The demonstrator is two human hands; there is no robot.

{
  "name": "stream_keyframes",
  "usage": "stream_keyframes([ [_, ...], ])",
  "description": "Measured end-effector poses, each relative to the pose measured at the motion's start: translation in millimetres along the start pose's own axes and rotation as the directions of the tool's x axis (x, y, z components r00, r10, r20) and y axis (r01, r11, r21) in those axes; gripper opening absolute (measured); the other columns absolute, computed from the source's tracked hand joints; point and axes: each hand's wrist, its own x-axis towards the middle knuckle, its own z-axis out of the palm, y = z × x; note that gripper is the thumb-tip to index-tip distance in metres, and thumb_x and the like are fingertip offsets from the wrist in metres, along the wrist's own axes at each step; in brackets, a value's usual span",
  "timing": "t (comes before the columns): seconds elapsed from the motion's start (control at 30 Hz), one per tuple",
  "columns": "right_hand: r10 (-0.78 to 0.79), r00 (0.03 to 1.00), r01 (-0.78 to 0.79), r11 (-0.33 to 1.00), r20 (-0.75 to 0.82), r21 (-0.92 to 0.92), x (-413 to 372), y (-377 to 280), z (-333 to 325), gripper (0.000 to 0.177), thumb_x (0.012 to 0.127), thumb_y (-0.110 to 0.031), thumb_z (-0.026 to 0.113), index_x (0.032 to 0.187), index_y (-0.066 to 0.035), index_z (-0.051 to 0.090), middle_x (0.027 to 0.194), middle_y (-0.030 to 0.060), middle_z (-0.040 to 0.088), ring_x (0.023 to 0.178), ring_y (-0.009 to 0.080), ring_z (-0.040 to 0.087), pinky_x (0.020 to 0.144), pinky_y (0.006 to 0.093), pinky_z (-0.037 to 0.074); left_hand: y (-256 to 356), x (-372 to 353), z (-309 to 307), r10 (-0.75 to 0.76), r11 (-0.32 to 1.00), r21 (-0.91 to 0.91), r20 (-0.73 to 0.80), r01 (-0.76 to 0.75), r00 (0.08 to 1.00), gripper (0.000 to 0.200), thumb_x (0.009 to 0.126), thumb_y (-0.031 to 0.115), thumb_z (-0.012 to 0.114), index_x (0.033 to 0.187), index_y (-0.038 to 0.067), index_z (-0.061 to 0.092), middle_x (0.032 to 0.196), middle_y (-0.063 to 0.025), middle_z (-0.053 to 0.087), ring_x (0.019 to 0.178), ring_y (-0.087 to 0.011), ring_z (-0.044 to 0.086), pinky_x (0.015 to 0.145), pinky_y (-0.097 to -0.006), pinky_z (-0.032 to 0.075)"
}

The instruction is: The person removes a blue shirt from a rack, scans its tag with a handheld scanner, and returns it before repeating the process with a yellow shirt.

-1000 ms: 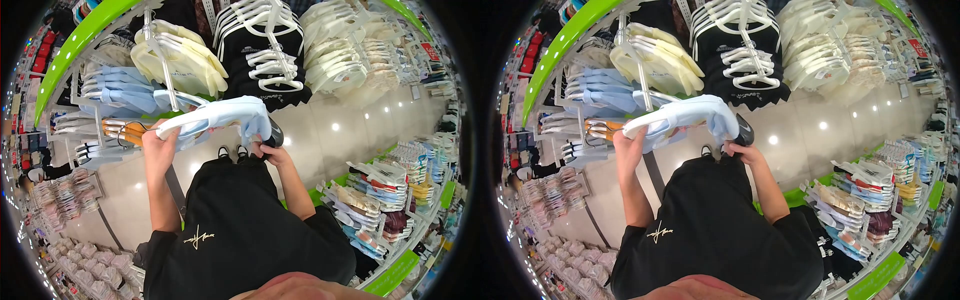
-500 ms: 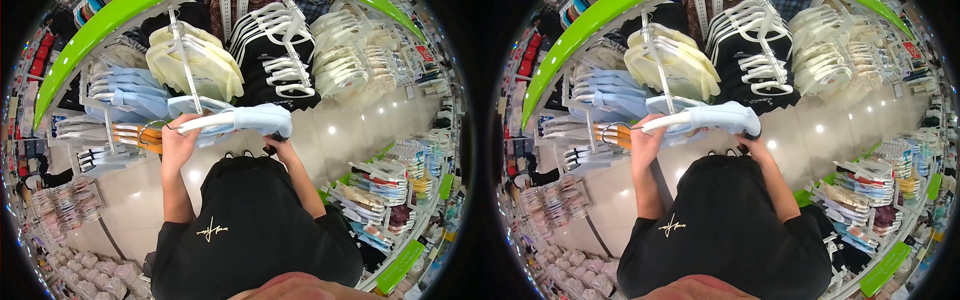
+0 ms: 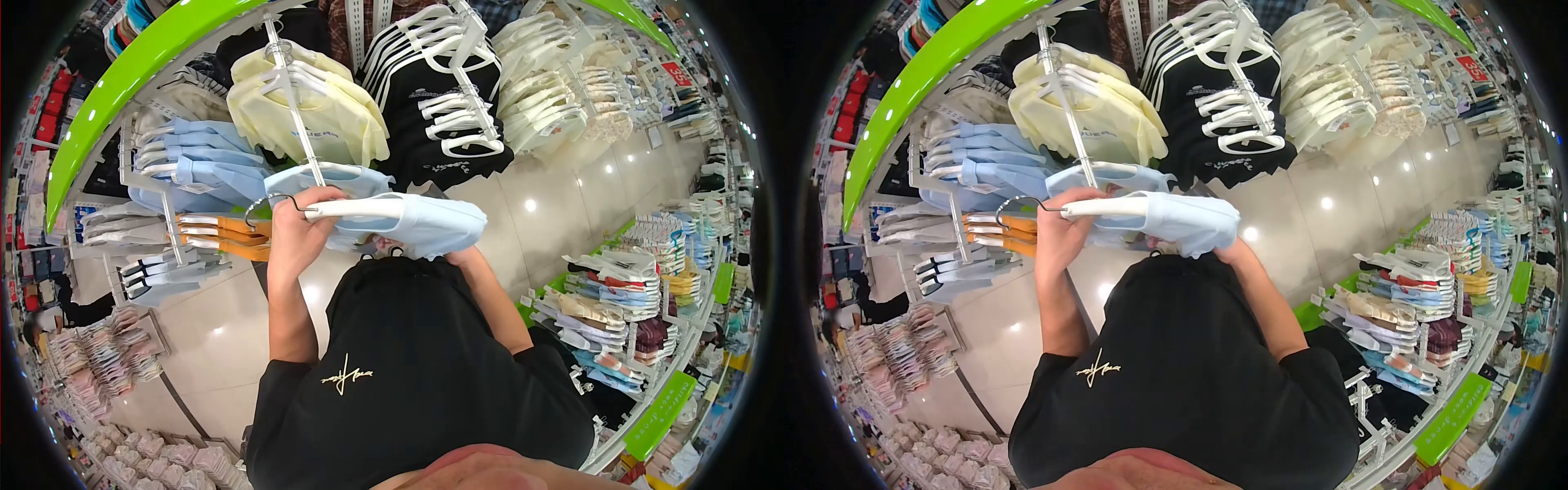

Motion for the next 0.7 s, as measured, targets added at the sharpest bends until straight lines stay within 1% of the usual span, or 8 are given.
stream_keyframes([
  [0.17, 0.236, 0.97, -0.245, 0.923, -0.067, -0.296, -14.7, 33.4, -27.6, 0.056, 0.091, -0.007, 0.078, 0.143, -0.003, 0.06, 0.138, 0.0121, 0.066, 0.126, 0.0238, 0.063, 0.107, 0.0383, 0.052, 3.9, -9.8, -17.8, 0.073, 0.997, 0.057, -0.274, -0.059, 0.959, 0.013, 0.088, -0.007, 0.071, 0.1, -0.002, 0.075, 0.085, -0.0095, 0.076, 0.075, -0.0143, 0.071, 0.071, -0.0273, 0.055],
  [0.2, 0.297, 0.953, -0.302, 0.943, -0.059, -0.139, -22.0, 40.8, -31.4, 0.061, 0.088, -0.002, 0.078, 0.146, -0.005, 0.057, 0.137, 0.0113, 0.066, 0.125, 0.0237, 0.064, 0.107, 0.0385, 0.052, 6.5, -10.8, -22.3, 0.118, 0.991, 0.096, -0.33, -0.091, 0.937, 0.011, 0.089, -0.007, 0.07, 0.099, -0.003, 0.074, 0.086, -0.0089, 0.076, 0.075, -0.0124, 0.07, 0.071, -0.0264, 0.055],
  [0.3, 0.49, 0.87, -0.483, 0.817, -0.062, -0.316, -27.3, 44.6, -42.6, 0.07, 0.085, -0.002, 0.08, 0.15, -0.005, 0.053, 0.137, 0.0106, 0.066, 0.126, 0.023, 0.063, 0.109, 0.0388, 0.05, 3.2, -16.6, -32.7, 0.15, 0.985, 0.136, -0.384, -0.105, 0.911, 0.012, 0.088, -0.007, 0.071, 0.099, -0.003, 0.074, 0.085, -0.0091, 0.076, 0.075, -0.0127, 0.07, 0.071, -0.0264, 0.055],
  [0.4, 0.473, 0.878, -0.472, 0.833, -0.072, -0.29, -26.3, 31.1, -38.0, 0.076, 0.082, -0.005, 0.084, 0.15, -0.004, 0.051, 0.137, 0.0107, 0.066, 0.121, 0.0215, 0.065, 0.107, 0.0384, 0.051, -2.2, -24.6, -38.4, 0.167, 0.97, 0.231, -0.408, -0.075, 0.898, 0.013, 0.087, -0.004, 0.075, 0.099, -0.002, 0.075, 0.085, -0.0089, 0.076, 0.074, -0.0137, 0.07, 0.07, -0.0263, 0.054],
  [0.53, 0.146, 0.986, -0.164, 0.937, -0.083, -0.31, -14.0, 28.3, -32.3, 0.079, 0.078, -0.009, 0.087, 0.148, -0.003, 0.051, 0.14, 0.0111, 0.064, 0.114, 0.0193, 0.067, 0.1, 0.0381, 0.054, -7.1, -37.2, -38.0, 0.165, 0.961, 0.272, -0.435, -0.046, 0.885, 0.015, 0.086, -0.001, 0.079, 0.1, -0.001, 0.076, 0.087, -0.0084, 0.077, 0.075, -0.0151, 0.07, 0.071, -0.0267, 0.054],
  [0.63, 0.182, 0.974, -0.22, 0.902, -0.136, -0.37, -10.4, 44.1, -57.3, 0.065, 0.08, -0.011, 0.086, 0.138, -0.002, 0.059, 0.131, 0.0104, 0.069, 0.114, 0.0203, 0.067, 0.102, 0.0379, 0.053, -4.5, -44.9, -36.0, 0.159, 0.949, 0.316, -0.449, -0.01, 0.879, 0.014, 0.086, 0.0, 0.079, 0.1, -0.001, 0.076, 0.087, -0.0091, 0.076, 0.075, -0.0171, 0.071, 0.071, -0.0278, 0.054],
  [0.67, 0.146, 0.875, -0.332, 0.875, -0.462, -0.353, -14.0, 52.7, -51.8, 0.041, 0.085, -0.013, 0.083, 0.121, -0.001, 0.067, 0.114, 0.0083, 0.073, 0.106, 0.0185, 0.068, 0.094, 0.0349, 0.056, -3.0, -47.4, -33.2, 0.16, 0.942, 0.336, -0.451, 0.001, 0.878, 0.014, 0.086, 0.0, 0.079, 0.099, -0.001, 0.075, 0.087, -0.0095, 0.076, 0.075, -0.018, 0.071, 0.071, -0.0282, 0.054],
  [0.7, 0.197, 0.852, -0.378, 0.872, -0.485, -0.312, -16.2, 51.7, -58.7, 0.042, 0.088, -0.012, 0.081, 0.126, -0.002, 0.065, 0.112, 0.0076, 0.072, 0.103, 0.0172, 0.068, 0.092, 0.0339, 0.056, -3.2, -50.5, -29.9, 0.155, 0.941, 0.339, -0.442, 0.004, 0.884, 0.014, 0.086, 0.0, 0.079, 0.099, 0.0, 0.075, 0.086, -0.0101, 0.076, 0.075, -0.0193, 0.072, 0.071, -0.0287, 0.055],
])
